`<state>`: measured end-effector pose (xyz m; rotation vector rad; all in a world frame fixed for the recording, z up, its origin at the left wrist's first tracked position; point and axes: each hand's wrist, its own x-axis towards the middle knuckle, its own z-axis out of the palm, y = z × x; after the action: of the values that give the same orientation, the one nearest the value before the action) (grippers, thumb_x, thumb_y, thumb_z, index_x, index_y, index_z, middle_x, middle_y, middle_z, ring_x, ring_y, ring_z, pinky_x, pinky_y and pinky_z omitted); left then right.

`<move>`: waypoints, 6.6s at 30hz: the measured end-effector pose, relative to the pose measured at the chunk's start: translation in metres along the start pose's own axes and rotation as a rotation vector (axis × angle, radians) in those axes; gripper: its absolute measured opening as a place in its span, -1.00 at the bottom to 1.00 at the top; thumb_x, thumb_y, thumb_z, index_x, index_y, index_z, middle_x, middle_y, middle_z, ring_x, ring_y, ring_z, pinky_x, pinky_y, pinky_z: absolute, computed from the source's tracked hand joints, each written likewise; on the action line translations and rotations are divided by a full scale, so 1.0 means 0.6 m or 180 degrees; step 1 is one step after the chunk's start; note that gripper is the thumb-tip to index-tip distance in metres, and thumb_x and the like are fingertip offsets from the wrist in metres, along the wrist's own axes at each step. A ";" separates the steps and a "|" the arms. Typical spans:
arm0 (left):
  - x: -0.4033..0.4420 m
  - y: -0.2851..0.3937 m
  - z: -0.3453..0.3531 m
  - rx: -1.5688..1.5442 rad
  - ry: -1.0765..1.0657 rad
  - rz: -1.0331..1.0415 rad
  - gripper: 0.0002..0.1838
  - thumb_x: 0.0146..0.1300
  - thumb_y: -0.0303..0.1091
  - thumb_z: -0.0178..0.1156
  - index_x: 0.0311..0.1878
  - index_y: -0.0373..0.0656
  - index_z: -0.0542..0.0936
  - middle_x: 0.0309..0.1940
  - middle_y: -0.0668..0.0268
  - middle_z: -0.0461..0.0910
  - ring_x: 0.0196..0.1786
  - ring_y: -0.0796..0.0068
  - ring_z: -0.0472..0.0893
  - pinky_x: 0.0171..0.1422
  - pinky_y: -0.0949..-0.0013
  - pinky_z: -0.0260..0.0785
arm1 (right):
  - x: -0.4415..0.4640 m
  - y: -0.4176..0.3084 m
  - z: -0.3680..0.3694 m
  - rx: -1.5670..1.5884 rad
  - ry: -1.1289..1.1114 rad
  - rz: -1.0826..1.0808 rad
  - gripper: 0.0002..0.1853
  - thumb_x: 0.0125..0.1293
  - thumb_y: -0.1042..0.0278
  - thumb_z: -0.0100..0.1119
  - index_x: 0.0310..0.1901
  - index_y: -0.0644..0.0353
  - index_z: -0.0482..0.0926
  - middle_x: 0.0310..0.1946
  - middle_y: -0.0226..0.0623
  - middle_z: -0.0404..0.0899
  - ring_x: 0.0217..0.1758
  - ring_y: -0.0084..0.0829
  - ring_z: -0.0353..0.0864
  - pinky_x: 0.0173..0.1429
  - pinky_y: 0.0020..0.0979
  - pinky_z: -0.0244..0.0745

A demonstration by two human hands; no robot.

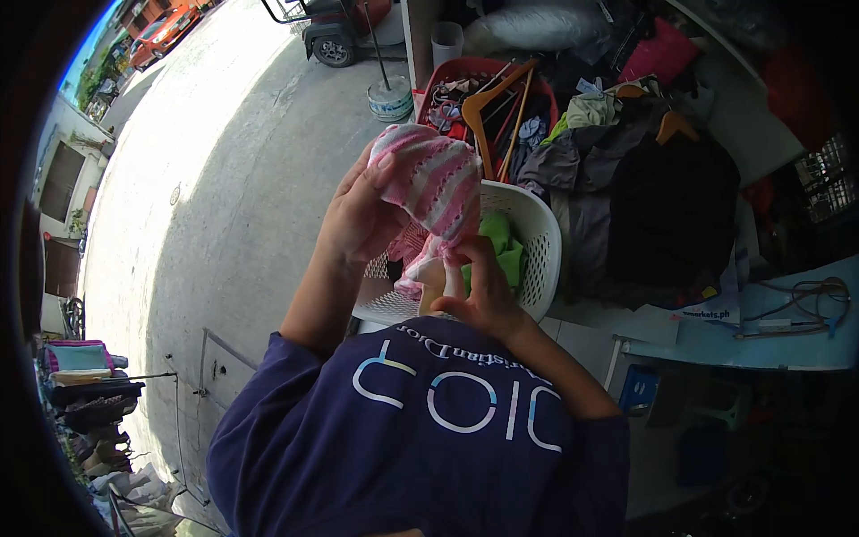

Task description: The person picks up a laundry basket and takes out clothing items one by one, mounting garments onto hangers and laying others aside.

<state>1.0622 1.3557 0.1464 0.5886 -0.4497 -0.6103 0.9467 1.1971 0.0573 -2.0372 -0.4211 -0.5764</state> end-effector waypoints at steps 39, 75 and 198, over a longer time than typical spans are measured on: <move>0.176 -0.120 -0.231 0.5546 -0.0117 0.0277 -0.75 0.16 -0.22 0.32 -0.39 -0.25 0.66 -0.47 0.12 0.56 -0.38 0.16 0.61 -0.29 0.20 0.42 | -0.043 0.140 -0.091 0.2701 0.1217 0.3015 -0.73 0.42 0.30 -0.08 -0.06 0.28 0.54 -0.23 -0.34 0.61 -0.25 -0.51 0.62 -0.18 -0.47 0.51; -0.060 0.120 -0.081 0.3493 0.0155 0.0810 -0.73 0.40 -0.32 0.11 0.04 -0.30 0.52 -0.34 0.41 0.54 -0.32 0.65 0.47 -0.20 0.49 0.35 | 0.122 0.110 -0.201 0.2840 -0.0185 0.3041 -0.64 0.25 0.44 0.08 0.10 0.21 0.50 -0.09 -0.29 0.59 -0.01 -0.43 0.60 0.09 -0.36 0.51; -0.034 0.034 -0.117 0.0325 0.0225 -0.0031 -0.53 -0.03 -0.63 0.30 -0.02 -0.20 0.39 -0.20 0.25 0.56 -0.09 0.40 0.61 0.05 0.36 0.53 | 0.120 -0.149 -0.220 -0.0258 0.0323 0.0063 -0.60 0.34 0.17 0.19 0.02 0.33 0.44 -0.17 -0.23 0.60 -0.15 -0.57 0.59 -0.05 -0.52 0.46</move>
<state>1.0943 1.4089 0.1026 0.7076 -0.4135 -0.5763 0.9309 1.1316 0.2190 -2.0764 -0.3214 -0.6914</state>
